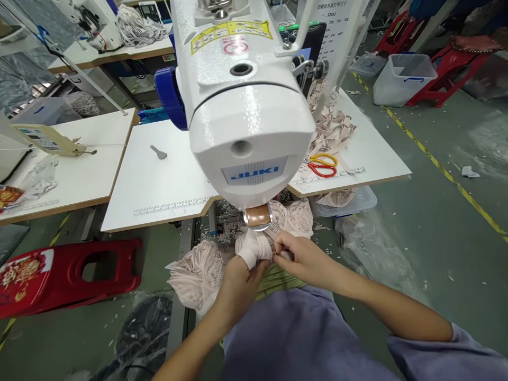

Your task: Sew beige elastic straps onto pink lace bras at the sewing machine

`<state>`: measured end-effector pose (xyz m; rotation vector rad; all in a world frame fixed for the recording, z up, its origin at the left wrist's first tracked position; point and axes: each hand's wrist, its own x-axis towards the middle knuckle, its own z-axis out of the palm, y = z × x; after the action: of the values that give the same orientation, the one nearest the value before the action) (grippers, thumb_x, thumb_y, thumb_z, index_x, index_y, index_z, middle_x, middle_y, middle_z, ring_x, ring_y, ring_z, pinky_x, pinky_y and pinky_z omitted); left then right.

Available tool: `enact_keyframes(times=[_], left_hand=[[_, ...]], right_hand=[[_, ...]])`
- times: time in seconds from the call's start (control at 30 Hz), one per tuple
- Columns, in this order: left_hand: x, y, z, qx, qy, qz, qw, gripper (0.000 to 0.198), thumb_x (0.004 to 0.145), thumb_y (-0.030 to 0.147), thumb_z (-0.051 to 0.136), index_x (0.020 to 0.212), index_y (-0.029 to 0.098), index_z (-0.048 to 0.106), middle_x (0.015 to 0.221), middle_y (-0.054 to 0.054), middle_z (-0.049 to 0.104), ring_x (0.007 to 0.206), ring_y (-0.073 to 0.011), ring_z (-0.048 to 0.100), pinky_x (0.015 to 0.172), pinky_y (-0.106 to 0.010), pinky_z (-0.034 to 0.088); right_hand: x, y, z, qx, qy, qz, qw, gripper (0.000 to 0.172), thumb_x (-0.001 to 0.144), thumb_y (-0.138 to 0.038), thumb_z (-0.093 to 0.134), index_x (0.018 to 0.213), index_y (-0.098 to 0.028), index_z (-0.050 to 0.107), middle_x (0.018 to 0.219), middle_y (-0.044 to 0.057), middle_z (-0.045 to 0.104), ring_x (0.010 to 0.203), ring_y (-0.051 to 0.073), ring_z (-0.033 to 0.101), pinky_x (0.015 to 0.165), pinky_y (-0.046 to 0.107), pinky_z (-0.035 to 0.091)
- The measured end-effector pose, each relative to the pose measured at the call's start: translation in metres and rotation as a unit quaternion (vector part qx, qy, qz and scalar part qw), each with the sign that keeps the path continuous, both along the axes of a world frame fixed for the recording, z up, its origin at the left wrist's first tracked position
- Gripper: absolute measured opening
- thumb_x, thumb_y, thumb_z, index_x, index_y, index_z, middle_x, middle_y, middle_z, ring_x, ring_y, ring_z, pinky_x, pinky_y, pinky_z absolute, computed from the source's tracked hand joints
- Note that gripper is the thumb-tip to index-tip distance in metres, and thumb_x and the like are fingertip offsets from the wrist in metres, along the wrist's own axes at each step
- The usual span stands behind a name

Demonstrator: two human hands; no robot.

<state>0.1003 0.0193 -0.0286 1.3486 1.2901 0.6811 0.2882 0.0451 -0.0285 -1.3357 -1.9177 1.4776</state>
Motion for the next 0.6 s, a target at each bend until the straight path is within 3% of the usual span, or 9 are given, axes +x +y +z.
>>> enact_keyframes(times=[0.23,0.33,0.5,0.6], left_hand=[[0.0,0.006,0.004,-0.019,-0.025,0.01,0.999,0.02,0.085,0.032,0.059,0.078,0.017,0.07,0.066,-0.001,0.062,0.066,-0.0169,0.054,0.065,-0.025,0.046],[0.001,0.009,0.007,-0.052,-0.035,0.013,0.998,0.024,0.083,0.036,0.06,0.069,0.017,0.065,0.063,0.0,0.058,0.061,-0.0145,0.049,0.061,-0.023,0.043],[-0.001,0.016,0.009,-0.093,-0.062,0.013,0.994,0.03,0.078,0.044,0.065,0.066,0.017,0.06,0.058,0.001,0.051,0.057,-0.012,0.04,0.054,-0.022,0.036],[0.0,0.02,0.009,-0.118,-0.076,0.017,0.99,0.038,0.075,0.049,0.068,0.059,0.018,0.054,0.055,0.003,0.046,0.052,-0.0098,0.036,0.049,-0.021,0.032]], right_hand=[[0.004,0.016,-0.011,-0.016,-0.004,0.043,0.999,0.011,0.082,-0.028,0.06,0.086,-0.02,0.064,0.079,0.0,0.063,0.074,0.016,0.056,0.065,0.026,0.036],[0.004,0.022,-0.015,-0.079,0.05,0.056,0.994,0.015,0.078,-0.032,0.06,0.078,-0.018,0.065,0.07,-0.002,0.057,0.067,0.013,0.05,0.061,0.025,0.035],[0.0,0.022,-0.014,-0.217,0.108,0.021,0.97,0.023,0.072,-0.04,0.061,0.068,-0.017,0.058,0.058,-0.005,0.043,0.054,0.01,0.038,0.051,0.023,0.027],[-0.001,0.019,-0.012,-0.248,0.117,-0.002,0.962,0.026,0.071,-0.043,0.063,0.068,-0.018,0.057,0.056,-0.006,0.04,0.051,0.009,0.035,0.048,0.023,0.024]])
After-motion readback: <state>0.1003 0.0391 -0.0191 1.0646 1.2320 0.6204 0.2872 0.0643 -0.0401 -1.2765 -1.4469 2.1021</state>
